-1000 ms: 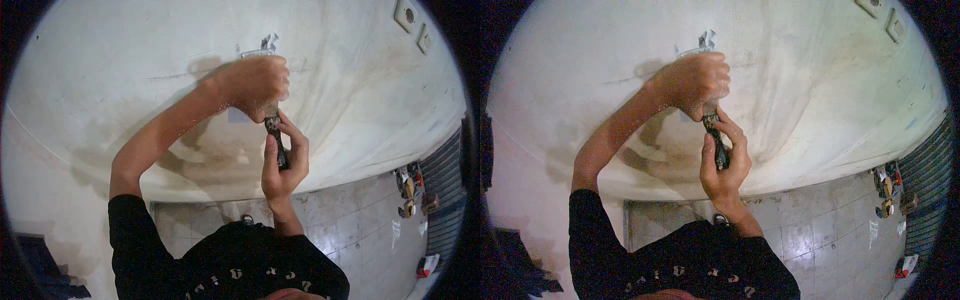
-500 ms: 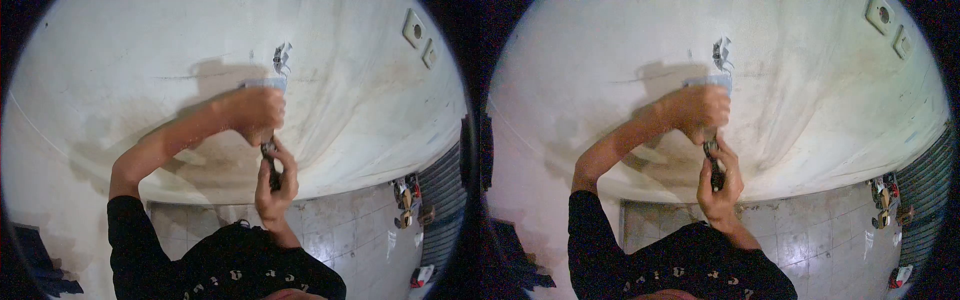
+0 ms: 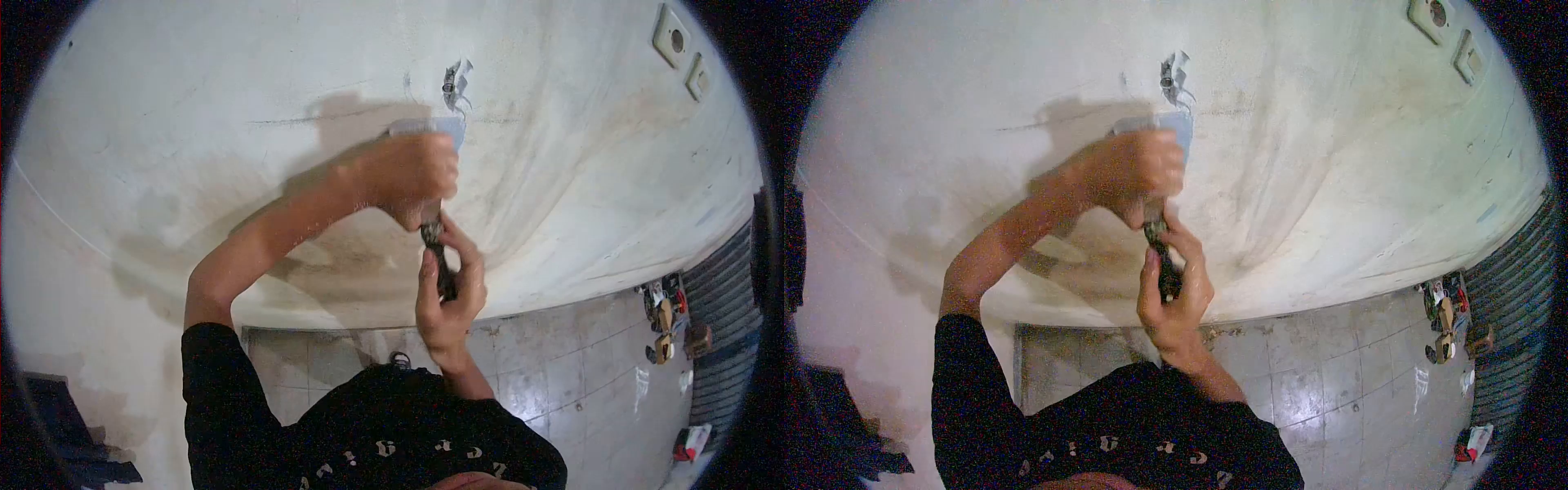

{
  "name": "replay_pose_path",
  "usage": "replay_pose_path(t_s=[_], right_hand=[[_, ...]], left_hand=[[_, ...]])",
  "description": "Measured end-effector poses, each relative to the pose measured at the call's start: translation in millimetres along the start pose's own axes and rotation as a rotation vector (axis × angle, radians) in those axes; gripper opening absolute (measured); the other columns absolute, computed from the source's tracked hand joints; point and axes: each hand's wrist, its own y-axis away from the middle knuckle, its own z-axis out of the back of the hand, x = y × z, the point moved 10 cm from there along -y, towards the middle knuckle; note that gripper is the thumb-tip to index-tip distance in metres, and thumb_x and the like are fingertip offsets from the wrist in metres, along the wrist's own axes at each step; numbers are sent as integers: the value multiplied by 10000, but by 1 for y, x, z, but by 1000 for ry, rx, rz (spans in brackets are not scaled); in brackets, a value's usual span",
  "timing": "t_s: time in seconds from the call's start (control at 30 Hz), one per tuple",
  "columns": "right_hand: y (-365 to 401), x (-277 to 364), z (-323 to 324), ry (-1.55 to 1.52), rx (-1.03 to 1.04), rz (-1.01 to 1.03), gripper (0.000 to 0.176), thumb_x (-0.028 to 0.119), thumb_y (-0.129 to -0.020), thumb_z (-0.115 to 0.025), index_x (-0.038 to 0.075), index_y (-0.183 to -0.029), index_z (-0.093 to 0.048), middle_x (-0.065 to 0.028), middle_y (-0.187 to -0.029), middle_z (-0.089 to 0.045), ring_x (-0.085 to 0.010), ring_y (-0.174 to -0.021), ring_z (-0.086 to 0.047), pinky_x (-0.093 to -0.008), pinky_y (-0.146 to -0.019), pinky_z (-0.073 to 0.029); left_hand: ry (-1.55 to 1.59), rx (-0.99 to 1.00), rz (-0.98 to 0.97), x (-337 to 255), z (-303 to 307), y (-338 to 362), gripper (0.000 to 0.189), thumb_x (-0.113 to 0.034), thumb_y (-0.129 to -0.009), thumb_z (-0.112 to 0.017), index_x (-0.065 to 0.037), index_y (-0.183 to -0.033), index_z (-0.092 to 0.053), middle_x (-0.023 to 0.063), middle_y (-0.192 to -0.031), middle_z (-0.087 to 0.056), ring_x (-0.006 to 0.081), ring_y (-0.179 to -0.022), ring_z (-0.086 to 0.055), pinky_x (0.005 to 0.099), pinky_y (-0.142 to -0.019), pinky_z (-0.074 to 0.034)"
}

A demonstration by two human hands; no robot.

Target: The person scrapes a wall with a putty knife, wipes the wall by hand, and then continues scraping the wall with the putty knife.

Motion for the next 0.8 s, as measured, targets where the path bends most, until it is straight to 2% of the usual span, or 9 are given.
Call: replay_pose_path(t_s=[0.07,0.13,0.2,0.27,0.37,0.5,0.6,0.67,0.8], right_hand=[[6,-2,-4,47,47,38,256,-77,-853,-559,-49,-1107,-542,-255,-1211,-579,-251,-1074,-606,-351,-888,-505],[-1,-1,-7,69,9,94,267,-86,-835,-570,-46,-1098,-551,-261,-1202,-582,-287,-1079,-614,-360,-890,-506],[-11,8,-7,-45,-20,-45,262,-82,-826,-581,-45,-1084,-557,-269,-1189,-586,-317,-1075,-619,-373,-889,-502],[-11,12,-6,-77,-25,-53,265,-87,-820,-583,-46,-1081,-555,-275,-1195,-581,-327,-1076,-622,-371,-872,-512],[11,-1,-10,79,75,-1,270,-88,-843,-558,-52,-1109,-538,-277,-1226,-562,-298,-1102,-607,-338,-865,-522],[-7,27,-9,-52,-17,-33,278,-76,-838,-566,-50,-1114,-541,-300,-1201,-566,-353,-1113,-599,-379,-893,-501],[7,14,-10,64,33,-3,284,-86,-834,-558,-48,-1115,-542,-285,-1213,-564,-333,-1102,-608,-350,-864,-517],[7,12,-15,107,62,17,281,-92,-834,-551,-45,-1111,-543,-271,-1218,-565,-317,-1106,-608,-336,-852,-524],[-1,27,-19,-25,10,-62,270,-92,-830,-557,-41,-1094,-548,-274,-1204,-572,-335,-1097,-610,-376,-870,-511]], left_hand=[[36,70,1,-10,-15,5,169,-238,-467,-682,-102,-531,-605,32,-598,-572,211,-653,-564,315,-696,-454],[-12,23,1,4,0,3,172,-241,-456,-679,-106,-538,-612,31,-595,-568,212,-658,-568,314,-698,-452],[-22,-9,-7,6,6,1,175,-244,-448,-674,-108,-542,-616,32,-596,-570,213,-662,-572,315,-697,-452],[-22,-21,-17,6,7,2,179,-248,-443,-666,-108,-542,-617,35,-599,-576,215,-665,-577,319,-694,-454],[100,149,0,-6,-26,13,283,-231,-373,-690,-115,-564,-517,44,-681,-528,245,-726,-537,364,-682,-445],[109,53,24,7,4,5,141,-208,-463,-680,-107,-527,-605,55,-610,-589,226,-662,-579,336,-680,-458],[80,40,34,1,-3,11,156,-214,-464,-685,-103,-535,-602,51,-604,-578,234,-666,-572,344,-680,-459],[119,24,9,4,-6,16,252,-226,-411,-700,-112,-558,-529,44,-632,-529,246,-677,-539,361,-665,-438],[155,11,-12,3,5,18,328,-247,-382,-720,-114,-575,-491,37,-656,-507,250,-680,-520,366,-665,-428]])
